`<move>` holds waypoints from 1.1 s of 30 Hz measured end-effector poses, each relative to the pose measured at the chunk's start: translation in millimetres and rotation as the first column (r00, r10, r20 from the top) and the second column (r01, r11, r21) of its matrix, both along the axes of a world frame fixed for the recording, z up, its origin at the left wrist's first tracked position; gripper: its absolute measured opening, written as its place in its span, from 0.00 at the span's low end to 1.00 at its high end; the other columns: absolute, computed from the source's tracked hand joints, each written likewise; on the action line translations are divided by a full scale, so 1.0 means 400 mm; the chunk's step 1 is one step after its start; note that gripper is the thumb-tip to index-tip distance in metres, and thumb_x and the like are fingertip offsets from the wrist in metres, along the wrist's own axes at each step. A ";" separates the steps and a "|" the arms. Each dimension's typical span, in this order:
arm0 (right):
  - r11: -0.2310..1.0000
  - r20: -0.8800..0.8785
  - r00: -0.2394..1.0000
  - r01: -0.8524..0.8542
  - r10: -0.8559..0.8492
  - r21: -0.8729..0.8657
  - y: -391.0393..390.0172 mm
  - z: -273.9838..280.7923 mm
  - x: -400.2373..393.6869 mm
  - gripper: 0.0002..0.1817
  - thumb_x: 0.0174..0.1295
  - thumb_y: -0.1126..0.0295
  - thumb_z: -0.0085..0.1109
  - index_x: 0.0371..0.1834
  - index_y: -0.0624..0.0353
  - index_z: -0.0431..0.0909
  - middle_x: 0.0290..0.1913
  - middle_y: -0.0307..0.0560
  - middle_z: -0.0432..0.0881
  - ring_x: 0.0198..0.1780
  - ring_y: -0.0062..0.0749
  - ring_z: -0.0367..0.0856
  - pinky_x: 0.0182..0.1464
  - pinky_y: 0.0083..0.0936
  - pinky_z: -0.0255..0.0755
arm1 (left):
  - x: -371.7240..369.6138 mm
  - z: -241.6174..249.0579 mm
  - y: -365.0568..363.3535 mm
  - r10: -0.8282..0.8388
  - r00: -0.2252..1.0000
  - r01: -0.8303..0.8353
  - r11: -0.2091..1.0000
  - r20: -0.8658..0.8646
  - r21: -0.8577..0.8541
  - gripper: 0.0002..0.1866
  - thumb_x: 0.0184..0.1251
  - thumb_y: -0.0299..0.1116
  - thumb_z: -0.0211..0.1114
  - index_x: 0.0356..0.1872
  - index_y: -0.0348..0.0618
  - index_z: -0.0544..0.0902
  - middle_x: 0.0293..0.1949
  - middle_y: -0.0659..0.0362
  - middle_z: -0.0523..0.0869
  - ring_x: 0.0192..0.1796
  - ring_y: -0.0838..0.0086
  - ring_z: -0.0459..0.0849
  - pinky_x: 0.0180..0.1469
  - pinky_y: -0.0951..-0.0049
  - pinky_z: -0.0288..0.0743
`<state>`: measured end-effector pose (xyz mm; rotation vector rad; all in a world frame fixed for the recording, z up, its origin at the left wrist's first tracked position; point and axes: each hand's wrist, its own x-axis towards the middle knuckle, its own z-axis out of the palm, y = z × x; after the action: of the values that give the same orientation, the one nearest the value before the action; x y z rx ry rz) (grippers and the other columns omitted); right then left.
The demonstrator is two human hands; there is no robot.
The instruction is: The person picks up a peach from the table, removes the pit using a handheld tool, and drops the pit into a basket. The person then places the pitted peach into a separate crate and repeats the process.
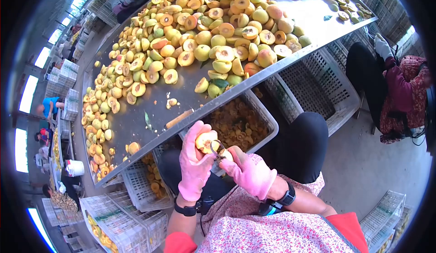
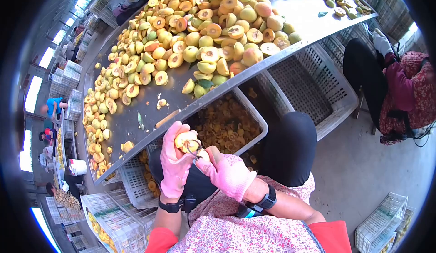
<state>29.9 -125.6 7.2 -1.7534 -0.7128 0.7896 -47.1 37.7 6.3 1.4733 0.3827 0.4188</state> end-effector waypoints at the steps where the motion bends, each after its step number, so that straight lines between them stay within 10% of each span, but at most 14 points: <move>1: 0.997 -0.030 0.998 -0.054 0.052 -0.053 -0.003 0.019 0.009 0.23 0.78 0.47 0.50 0.50 0.59 0.71 0.33 0.63 0.83 0.40 0.65 0.84 0.39 0.53 0.74 | -0.009 -0.008 -0.008 -0.010 1.000 0.010 1.000 -0.007 -0.007 0.40 0.61 0.16 0.70 0.77 0.38 0.66 0.68 0.53 0.76 0.67 0.69 0.78 0.70 0.69 0.73; 12: 0.993 -0.103 0.990 -0.107 0.101 -0.050 -0.026 0.003 0.020 0.25 0.78 0.45 0.48 0.54 0.59 0.72 0.34 0.63 0.85 0.41 0.64 0.85 0.41 0.51 0.76 | -0.007 -0.030 -0.056 -0.016 0.999 0.026 0.934 -0.032 0.357 0.33 0.58 0.12 0.69 0.68 0.36 0.75 0.66 0.51 0.79 0.66 0.64 0.81 0.70 0.67 0.75; 17: 0.979 -0.177 0.967 -0.196 0.183 -0.058 -0.048 0.004 0.049 0.29 0.77 0.42 0.49 0.61 0.59 0.72 0.35 0.64 0.85 0.42 0.63 0.86 0.42 0.48 0.77 | 0.006 0.015 -0.064 -0.108 0.992 0.111 0.993 0.058 -0.050 0.36 0.61 0.20 0.72 0.72 0.35 0.70 0.67 0.52 0.78 0.69 0.65 0.77 0.70 0.66 0.75; 22: 0.976 -0.094 0.972 -0.217 0.215 -0.018 -0.060 0.006 0.047 0.29 0.77 0.41 0.48 0.60 0.58 0.72 0.33 0.63 0.85 0.39 0.61 0.86 0.41 0.49 0.77 | 0.017 0.014 -0.054 -0.170 0.969 0.244 0.775 0.180 -0.583 0.33 0.77 0.49 0.62 0.72 0.35 0.69 0.66 0.51 0.79 0.66 0.66 0.78 0.64 0.65 0.76; 27: 0.972 0.008 0.975 -0.222 0.223 -0.073 -0.048 -0.028 0.025 0.29 0.77 0.41 0.47 0.58 0.59 0.71 0.31 0.62 0.85 0.37 0.62 0.86 0.38 0.50 0.77 | 0.042 0.029 -0.121 0.106 0.994 -0.096 0.884 -0.004 -0.457 0.24 0.85 0.56 0.49 0.44 0.43 0.78 0.44 0.53 0.84 0.44 0.67 0.84 0.47 0.67 0.80; 33: 0.970 0.052 0.972 -0.224 0.229 -0.089 -0.045 -0.051 -0.005 0.29 0.78 0.41 0.45 0.59 0.59 0.68 0.32 0.62 0.85 0.36 0.62 0.86 0.38 0.50 0.78 | 0.044 0.020 -0.145 0.226 0.973 -0.231 0.904 -0.057 -0.361 0.26 0.84 0.58 0.48 0.39 0.44 0.74 0.39 0.53 0.83 0.38 0.68 0.84 0.40 0.70 0.79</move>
<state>27.8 -143.5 -13.0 -1.7972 -0.9466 0.9338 -29.6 -20.5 14.5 1.0703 0.6148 0.4949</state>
